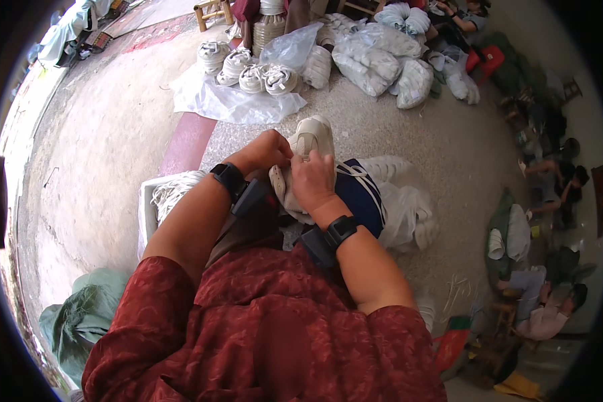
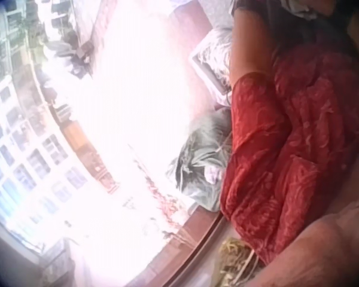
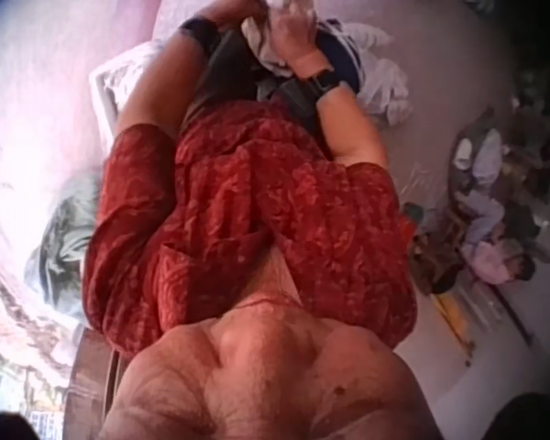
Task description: Manually thread laces through the eyelets of a shoe and tighten them.
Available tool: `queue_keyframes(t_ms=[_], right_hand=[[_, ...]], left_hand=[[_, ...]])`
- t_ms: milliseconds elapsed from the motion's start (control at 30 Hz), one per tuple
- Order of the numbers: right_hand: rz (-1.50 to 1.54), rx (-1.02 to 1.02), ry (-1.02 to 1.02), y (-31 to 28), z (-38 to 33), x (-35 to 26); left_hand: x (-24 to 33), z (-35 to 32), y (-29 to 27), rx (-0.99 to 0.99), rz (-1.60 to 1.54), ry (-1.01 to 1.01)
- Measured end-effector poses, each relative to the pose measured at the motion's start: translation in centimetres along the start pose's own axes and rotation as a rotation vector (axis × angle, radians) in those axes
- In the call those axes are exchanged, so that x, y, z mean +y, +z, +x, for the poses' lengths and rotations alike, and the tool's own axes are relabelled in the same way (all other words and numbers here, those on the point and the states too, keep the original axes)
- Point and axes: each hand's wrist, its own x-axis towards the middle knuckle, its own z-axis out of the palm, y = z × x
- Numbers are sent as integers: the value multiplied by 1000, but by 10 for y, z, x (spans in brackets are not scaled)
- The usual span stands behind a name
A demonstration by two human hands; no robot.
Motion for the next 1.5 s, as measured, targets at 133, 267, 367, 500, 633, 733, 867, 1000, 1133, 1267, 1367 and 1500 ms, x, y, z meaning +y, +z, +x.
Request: queue_keyframes(t_ms=[133,267,367,500,633,733,867,1000,1133,1267,1367,1500], right_hand=[[-96,-137,-96,2,8,1],[-157,-195,-17,6,16,-5],[-217,-193,-92,0,13,-11],[-211,-296,-213,4,17,-8],[212,-584,-194,-16,13,-6],[1133,-1135,-228,-72,-17,-19],[1791,-886,-661,-187,-26,-11],[1801,-292,-91,-207,-52,32],[1682,156,50,-186,-51,48],[1786,230,44,-177,-52,50],[1851,244,78,-170,-56,53],[1901,239,108,-162,-65,62]], left_hand=[[0,3,-8,-52,-55,-85],[-5,6,-7,-129,-195,-185],[-10,5,-5,-140,-266,-216],[-6,5,0,-92,-268,-167],[-22,-2,11,65,-296,-75],[-26,0,19,165,-281,-56],[-21,-17,16,188,-199,-136],[11,-27,36,493,147,43],[52,-50,50,501,382,539],[64,-53,62,179,622,577],[56,-48,67,167,699,486],[56,-45,70,131,702,454]])
